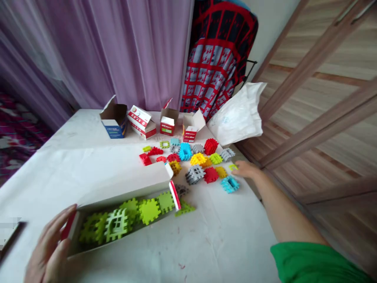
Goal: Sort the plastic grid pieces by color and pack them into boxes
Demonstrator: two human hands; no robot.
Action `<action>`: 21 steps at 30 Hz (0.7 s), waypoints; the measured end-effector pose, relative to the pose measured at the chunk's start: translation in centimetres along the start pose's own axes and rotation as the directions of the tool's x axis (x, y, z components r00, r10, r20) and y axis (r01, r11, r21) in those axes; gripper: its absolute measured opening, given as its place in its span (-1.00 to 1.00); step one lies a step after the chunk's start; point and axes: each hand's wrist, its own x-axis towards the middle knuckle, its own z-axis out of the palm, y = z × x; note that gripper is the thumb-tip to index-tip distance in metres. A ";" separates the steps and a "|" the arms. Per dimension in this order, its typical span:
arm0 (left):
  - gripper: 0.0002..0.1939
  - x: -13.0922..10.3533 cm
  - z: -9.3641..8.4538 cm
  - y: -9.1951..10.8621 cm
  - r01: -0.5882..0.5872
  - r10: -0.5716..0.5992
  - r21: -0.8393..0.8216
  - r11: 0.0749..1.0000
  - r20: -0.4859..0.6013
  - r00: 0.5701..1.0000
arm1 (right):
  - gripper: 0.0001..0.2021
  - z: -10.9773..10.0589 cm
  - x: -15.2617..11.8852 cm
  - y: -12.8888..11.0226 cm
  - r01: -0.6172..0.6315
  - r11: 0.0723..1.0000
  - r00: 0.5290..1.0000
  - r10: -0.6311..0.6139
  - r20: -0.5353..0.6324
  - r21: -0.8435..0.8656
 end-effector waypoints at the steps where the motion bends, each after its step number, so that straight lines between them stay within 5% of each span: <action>1: -0.53 -0.2 -0.2 0.1 -0.004 0.004 -0.029 1.000 -0.003 1.000 | -0.51 -0.5 -0.4 -0.1 0.004 1.000 1.000 -0.004 -0.018 0.008; 4: -0.53 -0.2 -0.2 0.6 -0.036 0.037 -0.073 0.997 0.010 0.999 | -0.44 -2.7 -3.4 -2.5 0.116 0.972 0.983 -0.082 -0.167 0.206; 6: -0.52 -0.1 -0.1 1.1 -0.040 0.041 -0.093 0.995 0.007 0.999 | -0.47 -4.2 -7.1 -6.3 0.360 0.908 0.910 -0.293 -0.292 0.212; 9: -0.52 -0.1 0.1 1.4 -0.056 0.055 -0.106 0.993 -0.012 0.998 | -0.63 -5.8 -13.5 -14.0 0.726 0.677 0.671 -0.657 -0.345 0.123; 12: -0.52 -0.3 0.1 1.3 -0.069 0.068 -0.116 0.991 -0.004 0.998 | -0.65 -5.5 -17.4 -21.0 0.869 0.491 0.487 -0.827 -0.282 0.061; 16: -0.51 -0.3 0.0 1.2 -0.073 0.075 -0.147 0.986 0.008 0.997 | -0.63 -3.4 -18.0 -26.0 0.904 0.426 0.426 -0.897 -0.122 0.029; 21: -0.50 -0.3 -0.1 1.1 -0.072 0.076 -0.160 0.984 0.020 0.997 | -0.68 -2.6 -17.7 -26.5 0.908 0.417 0.419 -0.904 -0.084 0.042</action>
